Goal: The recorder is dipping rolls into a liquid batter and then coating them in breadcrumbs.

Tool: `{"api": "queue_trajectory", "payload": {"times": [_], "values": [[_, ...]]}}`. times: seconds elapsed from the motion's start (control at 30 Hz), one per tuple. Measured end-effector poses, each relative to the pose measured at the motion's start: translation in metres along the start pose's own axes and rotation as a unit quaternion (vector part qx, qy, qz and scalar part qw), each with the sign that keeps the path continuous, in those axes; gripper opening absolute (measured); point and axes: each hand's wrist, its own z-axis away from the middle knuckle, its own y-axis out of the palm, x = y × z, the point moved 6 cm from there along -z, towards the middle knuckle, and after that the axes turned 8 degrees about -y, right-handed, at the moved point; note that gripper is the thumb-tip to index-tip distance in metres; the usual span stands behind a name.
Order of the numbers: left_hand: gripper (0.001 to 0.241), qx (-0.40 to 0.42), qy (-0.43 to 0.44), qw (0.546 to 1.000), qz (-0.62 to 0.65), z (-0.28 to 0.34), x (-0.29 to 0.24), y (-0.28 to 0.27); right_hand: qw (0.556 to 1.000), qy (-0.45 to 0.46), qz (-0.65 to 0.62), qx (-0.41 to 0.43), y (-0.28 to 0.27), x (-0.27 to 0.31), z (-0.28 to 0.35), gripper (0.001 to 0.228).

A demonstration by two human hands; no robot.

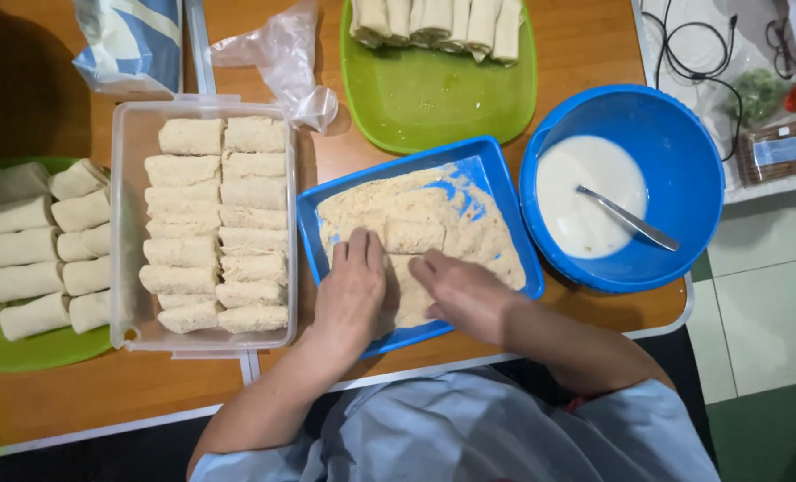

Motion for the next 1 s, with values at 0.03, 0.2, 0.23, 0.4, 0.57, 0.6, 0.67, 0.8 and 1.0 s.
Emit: {"api": "queue_trajectory", "payload": {"times": [0.03, 0.2, 0.23, 0.4, 0.57, 0.6, 0.67, 0.8, 1.0], "values": [[0.080, -0.027, -0.001, 0.999, -0.028, 0.000, 0.003, 0.005, 0.998, -0.042, -0.004, -0.036, 0.000, 0.006, -0.003, 0.047], [0.035, -0.005, -0.024, 0.999, 0.021, -0.004, 0.010, 0.011, 0.994, -0.058, 0.011, -0.093, 0.013, 0.003, -0.010, 0.027], [0.033, 0.004, -0.023, 0.999, 0.034, -0.005, 0.011, 0.013, 0.990, -0.081, 0.008, -0.111, 0.011, 0.004, -0.011, 0.026], [0.023, 0.008, -0.021, 0.998, 0.063, -0.004, 0.010, 0.004, 0.974, -0.138, -0.036, -0.174, -0.012, 0.001, -0.005, 0.025], [0.037, -0.185, 0.075, 0.972, 0.128, -0.001, -0.005, -0.033, 0.943, -0.147, 0.053, -0.294, -0.034, -0.001, 0.005, 0.042], [0.037, -0.186, 0.075, 0.971, 0.127, -0.003, -0.007, -0.034, 0.943, -0.147, 0.053, -0.294, -0.034, 0.002, 0.004, 0.042], [0.049, -0.232, 0.083, 0.968, 0.052, -0.004, -0.012, -0.039, 0.959, -0.083, 0.143, -0.231, -0.029, 0.002, -0.002, 0.066], [0.056, -0.224, 0.078, 0.971, 0.028, -0.006, -0.005, -0.023, 0.982, -0.092, 0.108, -0.123, 0.005, -0.008, -0.009, 0.078], [0.065, -0.204, 0.060, 0.977, 0.027, -0.007, -0.001, -0.018, 0.975, -0.096, 0.128, -0.156, -0.009, 0.009, -0.008, 0.079]]}}
